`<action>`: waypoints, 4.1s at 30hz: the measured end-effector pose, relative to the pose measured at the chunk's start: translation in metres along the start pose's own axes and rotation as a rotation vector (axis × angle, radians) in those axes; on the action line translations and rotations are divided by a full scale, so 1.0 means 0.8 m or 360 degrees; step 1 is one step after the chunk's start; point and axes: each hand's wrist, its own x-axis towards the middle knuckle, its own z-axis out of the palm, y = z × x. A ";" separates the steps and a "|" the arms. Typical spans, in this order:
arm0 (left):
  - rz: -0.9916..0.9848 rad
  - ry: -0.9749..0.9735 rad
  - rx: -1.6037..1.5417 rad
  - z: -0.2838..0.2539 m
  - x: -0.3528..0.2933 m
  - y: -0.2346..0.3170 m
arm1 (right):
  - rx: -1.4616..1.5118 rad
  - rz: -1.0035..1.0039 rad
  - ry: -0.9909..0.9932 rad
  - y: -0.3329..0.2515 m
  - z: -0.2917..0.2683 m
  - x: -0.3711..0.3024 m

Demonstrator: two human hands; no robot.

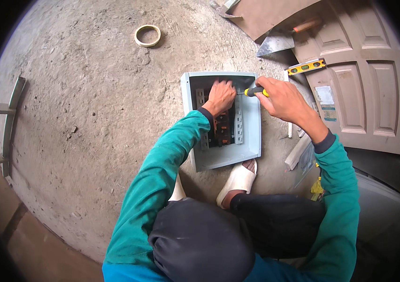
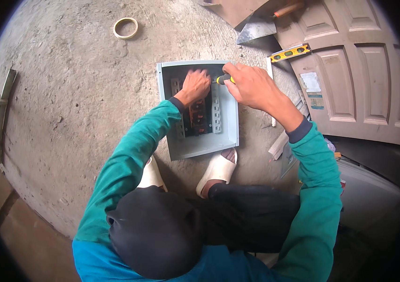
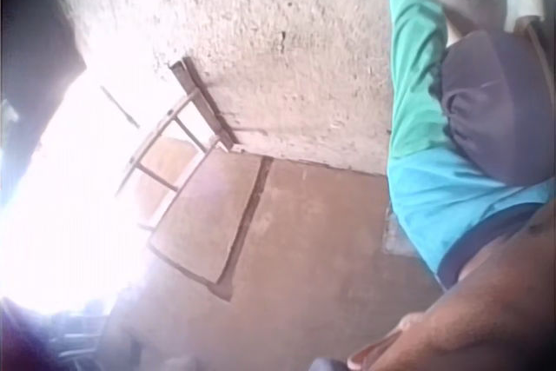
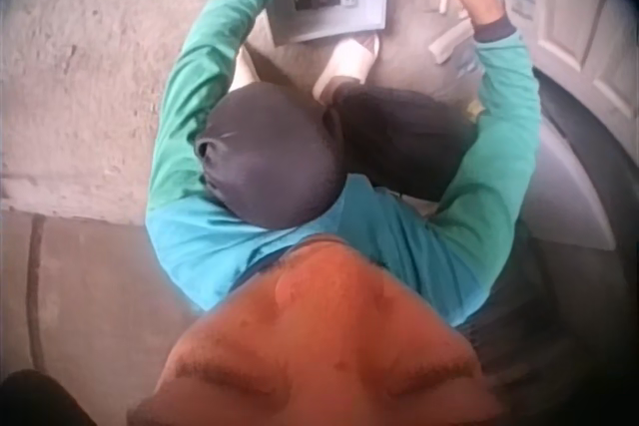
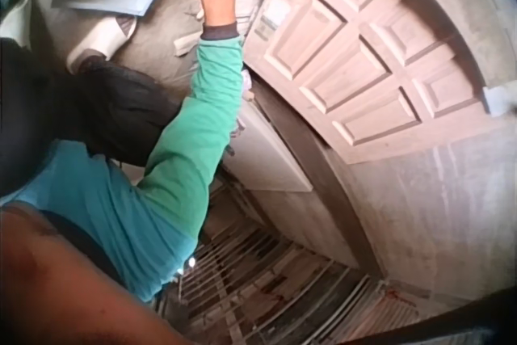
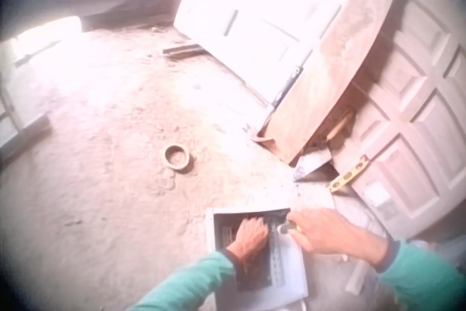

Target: The person disassembles an electrical panel box by unscrewing and removing its front cover with a screwdriver, then loosening the screws holding the interior components inside the box.

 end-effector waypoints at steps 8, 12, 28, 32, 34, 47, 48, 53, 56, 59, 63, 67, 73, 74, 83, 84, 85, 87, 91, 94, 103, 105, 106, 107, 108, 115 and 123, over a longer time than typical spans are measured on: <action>-0.0020 -0.0010 -0.0487 -0.049 -0.004 0.003 | 0.0167 0.0172 0.0192 0.013 -0.061 -0.022; -0.0335 -0.0008 -0.1291 -0.113 -0.042 0.025 | 0.0747 0.0735 0.0218 0.049 -0.111 -0.057; -0.1642 0.0397 -0.2710 -0.194 -0.226 -0.005 | 0.0440 0.0092 0.0353 -0.031 0.021 -0.002; -0.1584 0.0369 -0.2551 -0.204 -0.210 -0.002 | 0.0376 0.0051 0.0332 -0.031 0.026 0.003; -0.1565 0.0379 -0.2424 -0.202 -0.210 -0.003 | 0.0343 0.0067 0.0221 -0.034 0.025 0.006; -0.1502 0.0101 -0.1030 -0.187 -0.178 0.002 | 0.0613 0.0517 -0.0523 -0.031 -0.001 0.060; -0.1351 0.0255 -0.0809 -0.171 -0.174 -0.001 | 0.0856 0.0818 -0.0791 -0.030 0.001 0.074; -0.1279 0.0037 -0.0524 -0.139 -0.141 0.002 | 0.1035 0.1251 -0.1157 -0.055 -0.016 0.102; -0.1225 0.0052 -0.0540 -0.128 -0.137 0.001 | 0.0623 0.0797 -0.1111 -0.043 0.003 0.105; -0.1195 0.0009 -0.0493 -0.129 -0.138 0.000 | 0.0230 0.0332 -0.0974 -0.044 0.005 0.100; -0.1174 0.0015 -0.0426 -0.127 -0.137 -0.001 | -0.0194 -0.0034 -0.0928 -0.057 0.002 0.097; -0.1183 0.0042 -0.0407 -0.127 -0.137 -0.003 | -0.1087 -0.1165 -0.0691 -0.055 0.007 0.106; -0.1152 0.0099 -0.0411 -0.127 -0.139 -0.001 | -0.0130 0.0155 -0.0298 -0.068 0.000 0.091; -0.1145 0.0100 -0.0400 -0.126 -0.139 0.000 | -0.0043 0.0386 -0.0536 -0.065 -0.004 0.097; -0.1150 0.0071 -0.0369 -0.128 -0.138 0.000 | -0.0701 -0.0941 -0.0343 -0.066 0.012 0.066; -0.1148 0.0071 -0.0367 -0.127 -0.138 0.001 | -0.0558 -0.0947 -0.0238 -0.061 0.010 0.065; -0.1155 0.0070 -0.0366 -0.127 -0.138 0.001 | -0.0415 -0.0952 -0.0133 -0.057 0.010 0.063; -0.1170 0.0077 -0.0356 -0.127 -0.139 -0.001 | -0.0109 -0.0501 -0.0177 -0.060 0.003 0.063; -0.1141 0.0133 -0.0343 -0.126 -0.141 -0.001 | 0.1362 0.1155 -0.0869 -0.056 -0.008 0.078; -0.1147 0.0168 -0.0335 -0.127 -0.145 -0.004 | 0.1273 0.1381 -0.1094 -0.072 -0.013 0.086; -0.1209 0.0111 -0.0410 -0.129 -0.146 -0.005 | -0.0718 -0.1114 -0.0422 -0.086 -0.010 0.061; -0.1191 0.0153 -0.0422 -0.130 -0.145 -0.004 | -0.0573 -0.0655 -0.0352 -0.090 -0.016 0.066; -0.1194 0.0158 -0.0423 -0.130 -0.144 -0.004 | -0.0531 -0.0542 -0.0451 -0.085 -0.018 0.069; -0.1194 0.0149 -0.0442 -0.131 -0.143 -0.004 | -0.0532 -0.0546 -0.0456 -0.082 -0.017 0.072; -0.1194 0.0140 -0.0461 -0.132 -0.142 -0.004 | -0.0343 -0.0340 -0.0469 -0.080 -0.015 0.072; -0.1189 0.0155 -0.0659 -0.133 -0.143 -0.010 | 0.1668 0.1537 -0.1120 -0.057 -0.014 0.089; -0.1205 0.0170 -0.0859 -0.119 -0.150 -0.016 | 0.0360 0.0131 -0.0880 -0.046 -0.004 0.083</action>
